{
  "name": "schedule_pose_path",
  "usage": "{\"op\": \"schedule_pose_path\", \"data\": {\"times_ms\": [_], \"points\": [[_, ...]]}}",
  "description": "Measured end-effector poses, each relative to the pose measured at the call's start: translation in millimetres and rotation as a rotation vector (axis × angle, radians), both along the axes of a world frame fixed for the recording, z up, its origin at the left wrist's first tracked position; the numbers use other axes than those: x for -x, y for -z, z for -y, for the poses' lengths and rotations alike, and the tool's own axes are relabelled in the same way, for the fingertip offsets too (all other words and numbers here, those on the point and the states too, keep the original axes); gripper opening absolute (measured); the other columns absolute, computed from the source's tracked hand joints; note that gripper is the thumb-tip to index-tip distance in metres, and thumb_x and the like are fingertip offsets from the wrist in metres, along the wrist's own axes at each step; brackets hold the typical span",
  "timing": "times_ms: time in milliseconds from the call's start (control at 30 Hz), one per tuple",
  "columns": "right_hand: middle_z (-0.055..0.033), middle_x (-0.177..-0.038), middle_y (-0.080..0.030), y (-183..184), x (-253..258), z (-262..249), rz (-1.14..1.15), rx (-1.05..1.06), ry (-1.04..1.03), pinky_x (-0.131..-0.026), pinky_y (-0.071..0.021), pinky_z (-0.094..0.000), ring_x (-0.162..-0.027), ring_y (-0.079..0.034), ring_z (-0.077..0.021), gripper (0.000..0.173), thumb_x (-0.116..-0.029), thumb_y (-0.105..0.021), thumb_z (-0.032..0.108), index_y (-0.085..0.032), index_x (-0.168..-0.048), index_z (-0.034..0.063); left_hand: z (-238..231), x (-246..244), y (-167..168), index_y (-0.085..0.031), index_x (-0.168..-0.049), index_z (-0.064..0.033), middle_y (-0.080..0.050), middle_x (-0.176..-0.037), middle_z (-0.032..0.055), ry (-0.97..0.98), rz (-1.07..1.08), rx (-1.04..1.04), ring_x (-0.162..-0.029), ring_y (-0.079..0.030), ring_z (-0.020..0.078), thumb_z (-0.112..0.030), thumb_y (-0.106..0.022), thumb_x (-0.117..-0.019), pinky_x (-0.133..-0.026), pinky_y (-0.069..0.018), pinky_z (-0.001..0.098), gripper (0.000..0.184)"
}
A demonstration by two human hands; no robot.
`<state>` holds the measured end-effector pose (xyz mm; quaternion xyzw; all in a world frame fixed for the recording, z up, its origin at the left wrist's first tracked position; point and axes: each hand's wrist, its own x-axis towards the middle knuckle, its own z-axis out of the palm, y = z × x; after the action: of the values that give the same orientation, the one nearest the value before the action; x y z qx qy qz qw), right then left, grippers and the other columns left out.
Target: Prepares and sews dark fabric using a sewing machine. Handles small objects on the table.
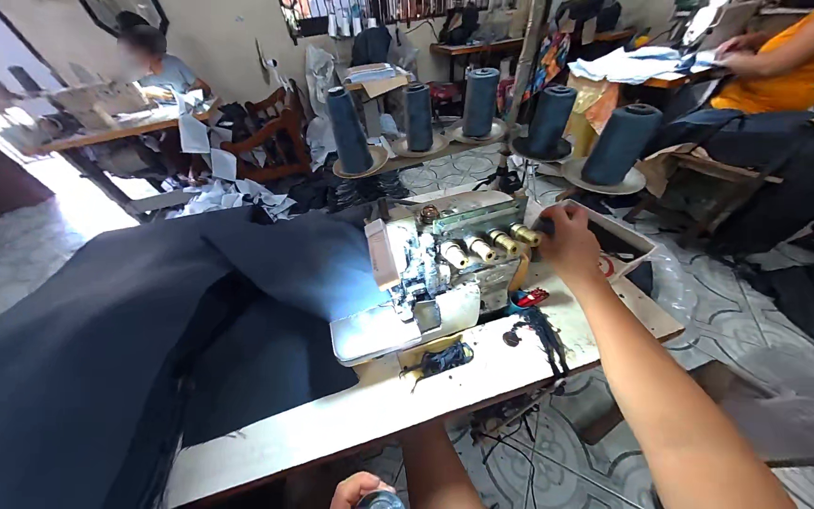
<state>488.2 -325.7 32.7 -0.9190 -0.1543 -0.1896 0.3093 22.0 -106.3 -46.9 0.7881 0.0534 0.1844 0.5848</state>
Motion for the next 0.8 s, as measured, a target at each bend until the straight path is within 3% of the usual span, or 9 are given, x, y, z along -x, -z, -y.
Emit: {"op": "schedule_pose_path", "data": {"times_ms": [67, 133, 200, 333, 467, 533, 633, 733, 800], "points": [[-0.0383, -0.137, -0.048, 2, 3, 7, 0.049, -0.012, -0.042, -0.074, -0.0515, -0.0707, -0.097, -0.063, -0.0582, 0.045, -0.09, -0.072, 0.007, -0.058, -0.132, -0.0005, 0, -2, -10, -0.049, -0.133, 0.0156, -0.069, -0.119, 0.0235, -0.003, -0.041, -0.121, -0.114, -0.067, 0.02, -0.054, -0.075, -0.0854, -0.105, -0.052, 0.0378, 0.088], [-0.0397, -0.139, -0.046, -3, 4, 17, 0.035, -0.019, -0.075, -0.082, -0.0504, -0.072, -0.106, -0.06, -0.0592, 0.062, -0.0842, -0.079, 0.01, -0.053, -0.139, -0.0029, -2, -4, -19, -0.052, -0.136, 0.0127, -0.07, -0.119, 0.0223, 0.018, -0.056, -0.197, -0.112, -0.068, 0.0232, -0.045, -0.071, -0.0896, -0.103, -0.0535, 0.0413, 0.077], [-0.0415, -0.14, -0.044, -6, 2, 23, -0.005, -0.006, -0.094, -0.088, -0.0469, -0.0747, -0.113, -0.056, -0.0606, 0.066, -0.08, -0.085, 0.012, -0.055, -0.137, -0.0045, -6, -5, -25, -0.056, -0.136, 0.0078, -0.071, -0.116, 0.0209, 0.061, 0.008, -0.232, -0.109, -0.069, 0.0245, -0.035, -0.071, -0.092, -0.1, -0.0546, 0.0427, 0.063], [-0.0414, -0.133, -0.05, 0, 14, 31, -0.041, 0.027, -0.059, -0.092, -0.0423, -0.0771, -0.117, -0.054, -0.0608, 0.066, -0.0806, -0.085, 0.014, -0.055, -0.137, -0.002, -1, 4, -35, -0.073, -0.121, -0.0033, -0.067, -0.119, 0.0197, 0.085, 0.112, -0.255, -0.113, -0.065, 0.0202, -0.015, -0.06, -0.0978, -0.098, -0.0543, 0.0319, 0.029], [-0.0384, -0.134, -0.055, -18, 69, 48, 0.207, -0.03, -0.096, -0.104, -0.0388, -0.0726, -0.126, -0.052, -0.0571, 0.067, -0.0815, -0.08, 0.026, -0.057, -0.136, -0.0052, -6, 26, -24, -0.072, -0.11, 0.0014, -0.07, -0.116, 0.0175, 0.02, 0.171, -0.168, -0.116, -0.066, 0.0205, -0.01, -0.049, -0.1011, -0.102, -0.0538, 0.0354, 0.027], [-0.0387, -0.135, -0.054, -34, 112, 60, 0.307, -0.094, -0.236, -0.106, -0.0432, -0.0604, -0.126, -0.054, -0.0506, 0.074, -0.083, -0.075, 0.033, -0.052, -0.138, -0.0104, -14, 37, -20, -0.072, -0.105, 0.0006, -0.072, -0.113, 0.015, -0.019, 0.186, -0.169, -0.113, -0.067, 0.0186, -0.013, -0.053, -0.0983, -0.1, -0.0543, 0.0341, 0.025], [-0.0336, -0.124, -0.058, -56, 194, 55, 0.153, -0.086, -0.576, -0.087, -0.0542, -0.0399, -0.104, -0.063, -0.0269, 0.08, -0.0811, -0.078, 0.036, -0.045, -0.132, -0.0172, -14, 47, -22, -0.074, -0.096, -0.0044, -0.073, -0.103, 0.0086, -0.062, 0.148, -0.193, -0.102, -0.068, 0.0119, -0.029, -0.076, -0.0904, -0.09, -0.0563, 0.0263, 0.025], [-0.0233, -0.109, -0.069, -47, 272, 6, 0.012, 0.005, -0.958, -0.08, -0.0592, -0.0389, -0.093, -0.07, -0.0222, 0.063, -0.0726, -0.088, 0.025, -0.06, -0.118, -0.0092, -6, 51, -30, -0.076, -0.095, -0.0076, -0.074, -0.104, 0.0078, -0.057, 0.109, -0.326, -0.103, -0.068, 0.0167, -0.031, -0.079, -0.0888, -0.09, -0.0563, 0.0314, 0.024], [-0.0184, -0.109, -0.071, -20, 312, -29, -0.026, 0.079, -1.138, -0.085, -0.06, -0.0459, -0.099, -0.071, -0.0269, 0.057, -0.0695, -0.09, 0.026, -0.068, -0.114, -0.002, -1, 55, -39, -0.077, -0.103, -0.0083, -0.075, -0.108, 0.0084, -0.041, 0.049, -0.386, -0.104, -0.069, 0.0226, -0.027, -0.078, -0.0891, -0.092, -0.0559, 0.0392, 0.023]]}}
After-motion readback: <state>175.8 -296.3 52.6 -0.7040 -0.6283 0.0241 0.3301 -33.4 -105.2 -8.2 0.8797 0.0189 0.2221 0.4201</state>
